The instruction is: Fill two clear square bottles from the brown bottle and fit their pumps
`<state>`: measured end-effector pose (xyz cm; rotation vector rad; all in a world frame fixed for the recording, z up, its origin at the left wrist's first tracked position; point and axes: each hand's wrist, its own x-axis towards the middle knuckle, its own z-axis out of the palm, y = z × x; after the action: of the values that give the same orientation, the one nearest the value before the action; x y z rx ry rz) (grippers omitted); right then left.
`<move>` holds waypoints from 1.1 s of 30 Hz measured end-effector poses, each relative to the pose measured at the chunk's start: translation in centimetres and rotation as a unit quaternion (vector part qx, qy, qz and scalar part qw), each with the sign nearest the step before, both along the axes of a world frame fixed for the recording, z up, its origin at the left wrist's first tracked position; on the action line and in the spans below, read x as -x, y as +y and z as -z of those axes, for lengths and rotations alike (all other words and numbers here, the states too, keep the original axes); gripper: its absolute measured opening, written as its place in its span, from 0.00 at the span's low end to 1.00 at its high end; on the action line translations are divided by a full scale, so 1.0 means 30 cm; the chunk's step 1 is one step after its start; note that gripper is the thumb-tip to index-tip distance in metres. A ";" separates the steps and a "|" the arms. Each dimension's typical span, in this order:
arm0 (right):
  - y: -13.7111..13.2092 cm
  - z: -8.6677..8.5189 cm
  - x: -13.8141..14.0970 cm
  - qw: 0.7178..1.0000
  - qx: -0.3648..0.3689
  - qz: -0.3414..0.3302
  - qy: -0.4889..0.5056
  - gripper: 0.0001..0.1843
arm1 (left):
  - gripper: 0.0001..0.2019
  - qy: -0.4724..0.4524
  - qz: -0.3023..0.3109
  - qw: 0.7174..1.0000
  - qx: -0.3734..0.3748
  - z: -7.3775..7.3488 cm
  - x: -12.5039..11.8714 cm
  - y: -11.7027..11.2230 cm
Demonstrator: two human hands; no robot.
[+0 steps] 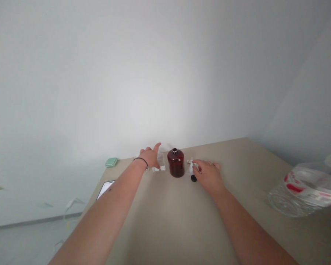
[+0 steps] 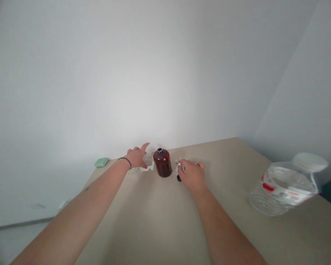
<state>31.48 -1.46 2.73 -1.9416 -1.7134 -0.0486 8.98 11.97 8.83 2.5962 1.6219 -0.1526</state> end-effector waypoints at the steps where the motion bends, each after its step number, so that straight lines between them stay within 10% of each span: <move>1: -0.001 -0.002 0.000 1.000 -0.001 0.000 0.001 0.16 | 0.62 0.003 0.004 1.000 0.002 -0.004 -0.001 0.002; 8: -0.002 -0.006 0.003 1.000 -0.005 0.002 0.007 0.16 | 0.58 -0.015 0.014 0.999 -0.035 -0.053 0.015 -0.047; 16: 0.005 0.011 -0.006 1.000 0.019 -0.004 -0.007 0.17 | 0.51 -0.104 -0.001 0.991 -0.079 -0.125 0.085 -0.280; 33: -0.010 -0.015 -0.055 0.995 0.069 -0.003 -0.073 0.18 | 0.48 -0.270 0.026 0.962 0.040 0.085 0.195 -0.531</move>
<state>33.12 -1.74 3.20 -2.0779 -1.8621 -0.0730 3.14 -3.97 6.29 2.3316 1.3181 0.4411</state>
